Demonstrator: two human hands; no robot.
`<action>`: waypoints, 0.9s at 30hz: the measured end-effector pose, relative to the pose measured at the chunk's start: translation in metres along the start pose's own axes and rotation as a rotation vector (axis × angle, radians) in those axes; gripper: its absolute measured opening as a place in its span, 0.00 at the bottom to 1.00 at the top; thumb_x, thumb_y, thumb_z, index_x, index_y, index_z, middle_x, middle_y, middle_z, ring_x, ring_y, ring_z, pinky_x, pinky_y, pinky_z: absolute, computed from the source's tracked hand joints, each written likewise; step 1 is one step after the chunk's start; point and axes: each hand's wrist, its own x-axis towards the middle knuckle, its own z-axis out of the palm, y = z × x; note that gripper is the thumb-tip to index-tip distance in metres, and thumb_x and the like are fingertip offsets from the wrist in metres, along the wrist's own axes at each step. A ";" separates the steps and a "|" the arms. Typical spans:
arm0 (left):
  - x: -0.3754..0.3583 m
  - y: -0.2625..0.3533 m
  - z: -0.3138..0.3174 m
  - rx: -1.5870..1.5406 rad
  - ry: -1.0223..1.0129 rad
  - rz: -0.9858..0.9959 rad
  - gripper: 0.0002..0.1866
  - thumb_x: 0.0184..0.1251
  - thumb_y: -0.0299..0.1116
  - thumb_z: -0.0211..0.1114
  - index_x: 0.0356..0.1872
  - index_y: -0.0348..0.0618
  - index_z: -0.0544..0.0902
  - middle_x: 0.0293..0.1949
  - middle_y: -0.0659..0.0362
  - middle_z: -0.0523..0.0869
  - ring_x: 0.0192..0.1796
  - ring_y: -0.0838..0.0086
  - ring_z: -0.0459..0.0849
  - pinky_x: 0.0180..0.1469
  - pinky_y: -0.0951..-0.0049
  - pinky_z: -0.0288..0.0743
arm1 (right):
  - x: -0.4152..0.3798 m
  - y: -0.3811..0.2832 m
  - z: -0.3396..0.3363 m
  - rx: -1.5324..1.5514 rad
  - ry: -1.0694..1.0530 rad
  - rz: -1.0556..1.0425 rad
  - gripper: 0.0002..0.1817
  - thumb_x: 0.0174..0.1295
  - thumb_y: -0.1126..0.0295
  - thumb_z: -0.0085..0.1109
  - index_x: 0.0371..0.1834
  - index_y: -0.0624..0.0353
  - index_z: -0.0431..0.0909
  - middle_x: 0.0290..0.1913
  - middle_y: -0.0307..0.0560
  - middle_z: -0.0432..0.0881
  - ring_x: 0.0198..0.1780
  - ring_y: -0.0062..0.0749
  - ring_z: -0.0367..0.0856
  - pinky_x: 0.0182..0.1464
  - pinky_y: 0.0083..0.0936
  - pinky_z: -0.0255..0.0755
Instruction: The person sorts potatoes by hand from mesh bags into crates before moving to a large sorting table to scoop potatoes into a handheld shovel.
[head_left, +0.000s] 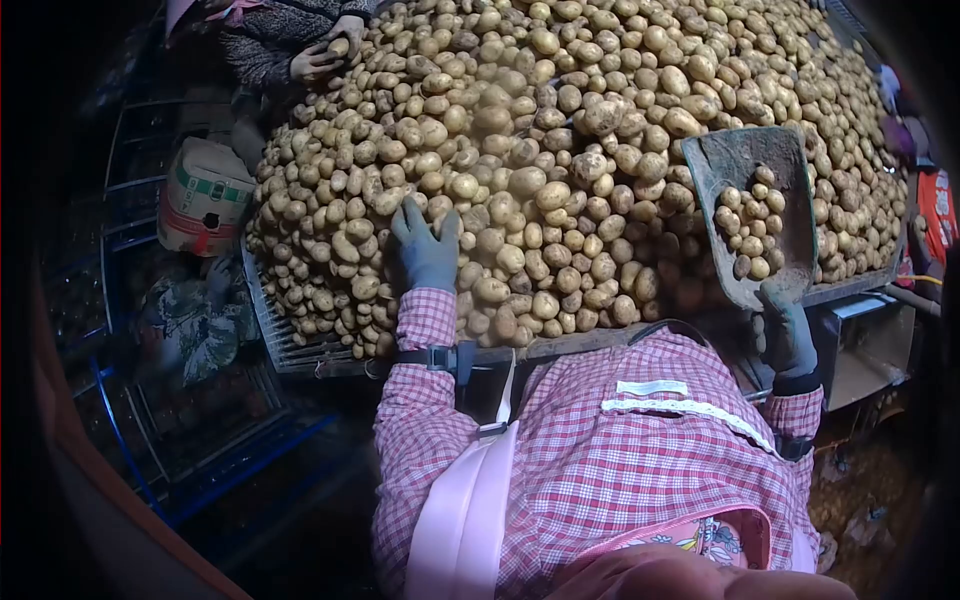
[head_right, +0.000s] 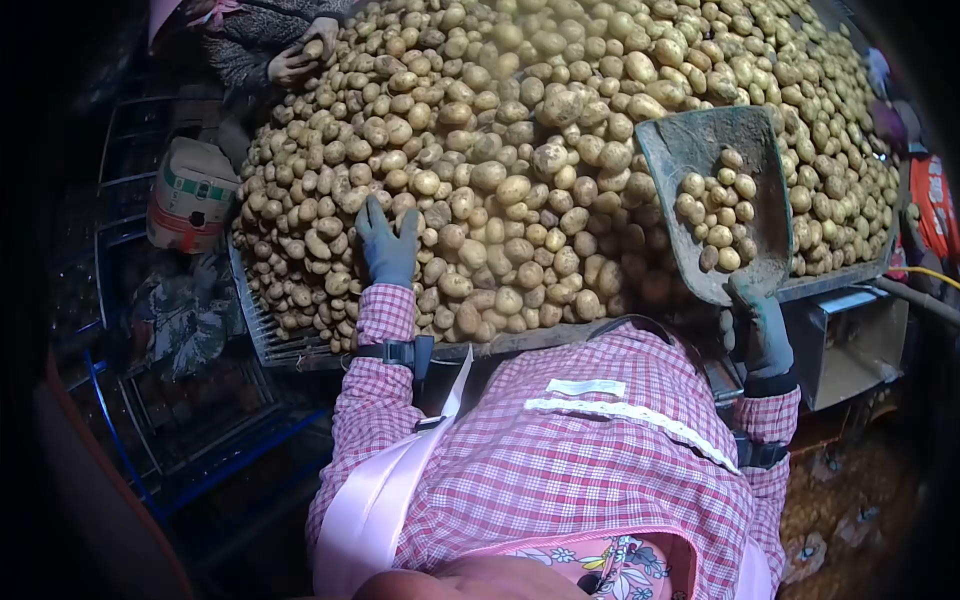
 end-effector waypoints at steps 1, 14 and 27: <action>-0.004 0.004 0.005 -0.051 -0.019 -0.011 0.47 0.70 0.58 0.73 0.83 0.44 0.66 0.82 0.39 0.57 0.79 0.42 0.66 0.76 0.47 0.71 | -0.003 0.000 0.000 -0.009 -0.043 0.003 0.12 0.77 0.57 0.61 0.50 0.53 0.83 0.25 0.35 0.82 0.18 0.20 0.77 0.19 0.17 0.70; -0.015 0.120 0.063 -0.295 -0.133 -0.160 0.48 0.70 0.61 0.71 0.85 0.53 0.63 0.87 0.43 0.46 0.84 0.43 0.57 0.81 0.47 0.67 | 0.010 -0.006 -0.015 0.113 -0.055 0.025 0.12 0.76 0.56 0.64 0.53 0.50 0.83 0.32 0.34 0.85 0.20 0.18 0.81 0.15 0.16 0.70; -0.008 0.344 0.189 -0.762 -0.380 0.204 0.51 0.68 0.62 0.74 0.85 0.53 0.62 0.87 0.44 0.51 0.85 0.47 0.58 0.84 0.57 0.60 | 0.004 0.005 -0.062 0.012 -0.015 -0.103 0.16 0.76 0.51 0.65 0.49 0.51 0.83 0.20 0.37 0.80 0.14 0.22 0.74 0.16 0.20 0.65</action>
